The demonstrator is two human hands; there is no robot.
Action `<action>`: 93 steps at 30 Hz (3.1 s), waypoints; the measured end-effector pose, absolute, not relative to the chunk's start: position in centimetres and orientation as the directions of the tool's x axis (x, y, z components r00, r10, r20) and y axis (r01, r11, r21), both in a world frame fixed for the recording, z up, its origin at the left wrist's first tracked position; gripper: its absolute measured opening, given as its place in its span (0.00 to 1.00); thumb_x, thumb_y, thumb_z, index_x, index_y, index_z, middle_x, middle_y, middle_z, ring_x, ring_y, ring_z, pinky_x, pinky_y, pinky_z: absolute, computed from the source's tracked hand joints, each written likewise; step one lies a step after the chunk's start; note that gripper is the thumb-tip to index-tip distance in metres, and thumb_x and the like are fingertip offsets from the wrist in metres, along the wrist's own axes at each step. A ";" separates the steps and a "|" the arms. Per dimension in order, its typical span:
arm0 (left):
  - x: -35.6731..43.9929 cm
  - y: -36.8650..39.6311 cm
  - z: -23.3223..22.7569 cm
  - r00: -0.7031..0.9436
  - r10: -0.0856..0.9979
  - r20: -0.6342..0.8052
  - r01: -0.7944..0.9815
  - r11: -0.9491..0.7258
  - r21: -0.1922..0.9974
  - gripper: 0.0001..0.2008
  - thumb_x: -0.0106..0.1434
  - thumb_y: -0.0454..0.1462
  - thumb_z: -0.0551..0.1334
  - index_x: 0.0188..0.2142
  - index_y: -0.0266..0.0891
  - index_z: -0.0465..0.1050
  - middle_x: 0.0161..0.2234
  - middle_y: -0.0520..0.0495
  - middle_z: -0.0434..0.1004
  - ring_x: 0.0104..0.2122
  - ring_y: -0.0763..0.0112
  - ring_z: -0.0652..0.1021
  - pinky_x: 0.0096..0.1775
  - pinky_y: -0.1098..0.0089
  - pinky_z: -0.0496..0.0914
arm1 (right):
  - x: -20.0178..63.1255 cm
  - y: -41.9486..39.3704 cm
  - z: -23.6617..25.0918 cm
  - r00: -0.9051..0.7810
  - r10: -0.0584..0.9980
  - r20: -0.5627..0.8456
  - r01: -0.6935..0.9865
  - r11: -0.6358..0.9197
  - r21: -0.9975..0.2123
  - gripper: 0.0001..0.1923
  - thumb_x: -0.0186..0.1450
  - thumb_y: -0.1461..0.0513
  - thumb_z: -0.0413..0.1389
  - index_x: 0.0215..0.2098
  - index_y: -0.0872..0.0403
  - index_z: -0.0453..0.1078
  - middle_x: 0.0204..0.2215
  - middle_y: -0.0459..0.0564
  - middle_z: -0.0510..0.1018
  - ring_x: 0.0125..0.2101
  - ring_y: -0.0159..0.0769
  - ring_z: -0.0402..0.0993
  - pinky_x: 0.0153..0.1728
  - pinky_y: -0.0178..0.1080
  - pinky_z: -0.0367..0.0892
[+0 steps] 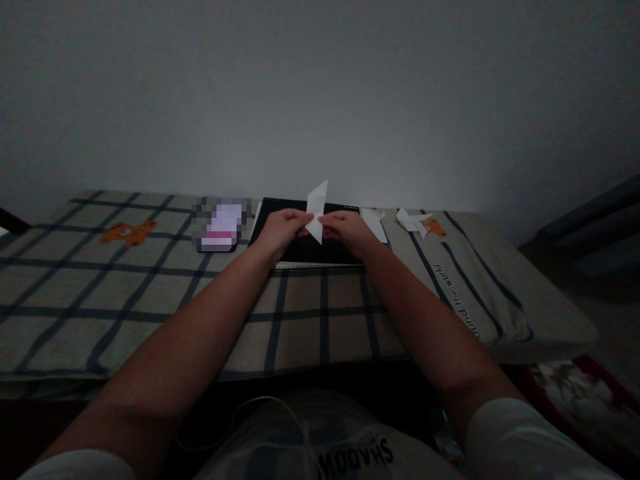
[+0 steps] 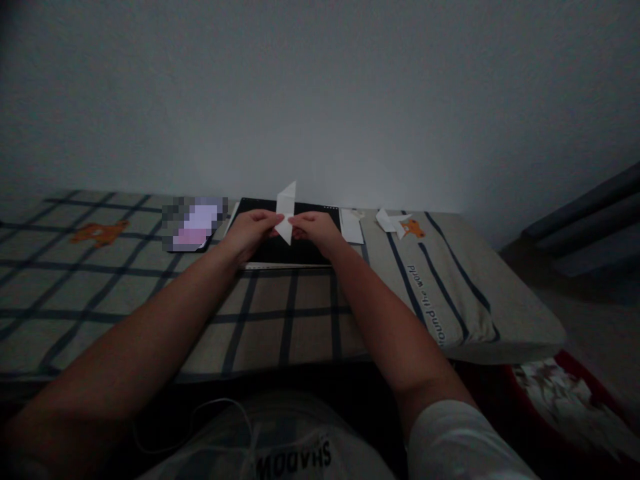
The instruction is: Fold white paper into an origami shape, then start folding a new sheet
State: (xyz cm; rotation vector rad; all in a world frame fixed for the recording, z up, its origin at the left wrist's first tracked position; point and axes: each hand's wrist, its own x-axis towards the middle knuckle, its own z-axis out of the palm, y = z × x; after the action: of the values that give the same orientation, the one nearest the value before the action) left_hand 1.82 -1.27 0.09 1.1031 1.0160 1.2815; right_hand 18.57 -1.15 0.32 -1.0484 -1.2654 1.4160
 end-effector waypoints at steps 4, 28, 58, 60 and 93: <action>1.9 -1.5 0.1 0.055 0.998 0.023 -0.193 -0.012 0.981 0.14 0.45 0.40 0.76 0.25 0.35 0.75 0.26 0.50 0.77 0.27 0.75 0.76 0.32 0.74 0.71 | 18.5 -0.9 0.1 -0.188 0.982 -0.001 -0.161 -0.032 -0.987 0.05 0.58 0.62 0.65 0.30 0.56 0.77 0.26 0.47 0.80 0.27 0.28 0.74 0.32 0.33 0.72; 1.6 -1.0 0.2 0.006 0.997 0.080 -0.210 -0.077 0.975 0.12 0.46 0.39 0.74 0.28 0.34 0.78 0.26 0.49 0.78 0.26 0.76 0.74 0.32 0.72 0.70 | 18.2 -1.6 0.8 -0.186 0.982 -0.014 -0.148 -0.042 -0.988 0.03 0.55 0.67 0.66 0.28 0.57 0.77 0.25 0.47 0.81 0.27 0.28 0.74 0.34 0.34 0.73; 1.8 -1.8 0.2 -0.001 0.987 0.158 0.015 -0.158 0.987 0.09 0.49 0.41 0.70 0.27 0.38 0.79 0.24 0.50 0.76 0.25 0.73 0.71 0.31 0.71 0.65 | 18.0 -1.5 0.5 -0.166 0.986 -0.014 -0.147 -0.039 -0.988 0.02 0.57 0.66 0.64 0.28 0.56 0.76 0.24 0.45 0.79 0.26 0.27 0.73 0.35 0.34 0.72; 1.9 -1.9 0.2 -0.003 0.989 0.146 0.032 -0.146 0.989 0.08 0.49 0.40 0.70 0.27 0.38 0.79 0.25 0.49 0.77 0.26 0.72 0.72 0.31 0.70 0.66 | 18.0 -1.4 0.5 -0.155 0.988 0.002 -0.170 -0.025 -0.985 0.02 0.57 0.66 0.64 0.28 0.56 0.76 0.25 0.45 0.79 0.26 0.27 0.73 0.34 0.34 0.72; 2.0 -2.3 0.3 0.042 0.982 0.186 0.095 -0.189 0.977 0.13 0.51 0.44 0.71 0.32 0.37 0.81 0.32 0.46 0.81 0.31 0.69 0.76 0.37 0.69 0.69 | 18.2 -1.1 0.6 -0.108 0.987 0.122 -0.065 0.115 -0.991 0.06 0.57 0.61 0.64 0.26 0.55 0.75 0.22 0.45 0.77 0.25 0.28 0.72 0.33 0.35 0.71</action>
State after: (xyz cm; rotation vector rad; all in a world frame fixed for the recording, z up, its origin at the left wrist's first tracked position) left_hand 1.98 -2.27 0.30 1.4379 1.1615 1.2734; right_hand 18.24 -1.08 0.60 -1.0239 -1.3004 1.2277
